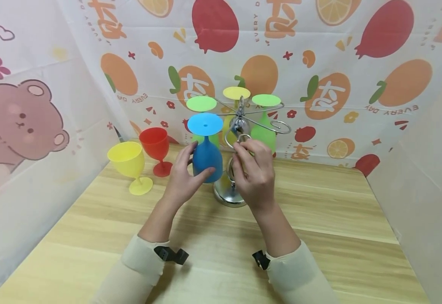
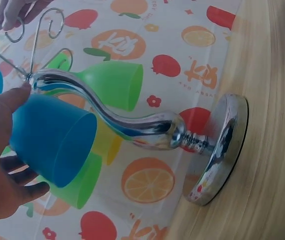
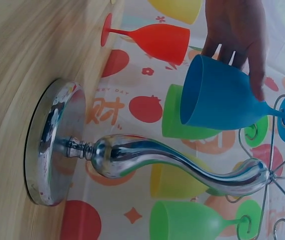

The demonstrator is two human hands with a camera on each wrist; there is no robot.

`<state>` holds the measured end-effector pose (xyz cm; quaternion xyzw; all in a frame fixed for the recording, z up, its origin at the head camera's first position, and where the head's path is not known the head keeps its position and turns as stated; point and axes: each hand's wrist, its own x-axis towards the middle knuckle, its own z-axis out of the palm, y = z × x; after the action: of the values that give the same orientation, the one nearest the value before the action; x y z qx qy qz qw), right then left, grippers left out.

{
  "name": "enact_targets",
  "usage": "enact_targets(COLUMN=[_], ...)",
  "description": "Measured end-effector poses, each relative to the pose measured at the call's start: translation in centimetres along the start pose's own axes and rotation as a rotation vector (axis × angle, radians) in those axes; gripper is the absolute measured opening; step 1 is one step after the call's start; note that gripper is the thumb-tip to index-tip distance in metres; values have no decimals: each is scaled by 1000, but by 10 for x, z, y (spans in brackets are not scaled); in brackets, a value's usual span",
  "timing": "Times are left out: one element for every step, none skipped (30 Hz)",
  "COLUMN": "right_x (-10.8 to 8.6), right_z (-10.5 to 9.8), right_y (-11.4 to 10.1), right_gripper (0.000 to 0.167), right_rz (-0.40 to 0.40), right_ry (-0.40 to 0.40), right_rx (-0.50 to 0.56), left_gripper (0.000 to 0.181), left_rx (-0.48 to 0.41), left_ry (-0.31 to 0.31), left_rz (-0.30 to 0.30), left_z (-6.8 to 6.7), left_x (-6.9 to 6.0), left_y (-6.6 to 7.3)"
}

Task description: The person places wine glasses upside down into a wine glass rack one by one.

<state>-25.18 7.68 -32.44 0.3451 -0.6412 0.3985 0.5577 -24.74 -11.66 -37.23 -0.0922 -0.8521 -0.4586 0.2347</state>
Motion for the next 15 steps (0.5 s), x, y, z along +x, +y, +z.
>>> enact_targets(right_x=[0, 0, 0, 0, 0, 0, 0, 0, -1, 0, 0, 1, 1, 2, 3], right_z=[0, -1, -1, -1, -2, -2, -2, -2, -2, -2, -2, -2, -2, -3, -3], right_y=[0, 0, -1, -1, -1, -1, -1, -1, -1, -1, -1, 0, 0, 0, 0], right_gripper=[23, 23, 23, 23, 23, 24, 24, 25, 25, 25, 25, 24, 23, 21, 19], right_rz=[0, 1, 3, 6, 7, 7, 6, 7, 5, -3, -11, -17, -23, -29, -36], right_ry=[-3, -5, -9, -12, -15, -17, -18, -18, -17, -12, -7, -2, 1, 4, 5], right_rx=[0, 1, 1, 0, -1, -2, -2, -3, -4, -2, 0, 5, 7, 12, 16], left_gripper=[85, 85, 85, 85, 84, 84, 83, 82, 81, 80, 79, 77, 75, 73, 70], left_rx=[5, 11, 21, 34, 50, 67, 86, 106, 129, 155, 180, 207, 237, 268, 303], left_ry=[-6, -9, -9, -5, 2, 10, 13, 23, 31, 39, 47, 51, 58, 67, 69], left_rz=[-4, -9, -8, -7, 2, 7, 13, 28, 43, 57, 76, 90, 108, 127, 133], left_z=[-3, -6, -10, -14, -18, -23, -29, -35, -42, -48, -55, -63, -71, -78, -86], left_x=[-1, -2, -3, -4, -5, -6, -7, -7, -7, -6, -5, -3, -1, 1, 4], left_y=[0, 0, 0, -1, -2, -3, -4, -5, -7, -8, -10, -12, -15, -18, -21])
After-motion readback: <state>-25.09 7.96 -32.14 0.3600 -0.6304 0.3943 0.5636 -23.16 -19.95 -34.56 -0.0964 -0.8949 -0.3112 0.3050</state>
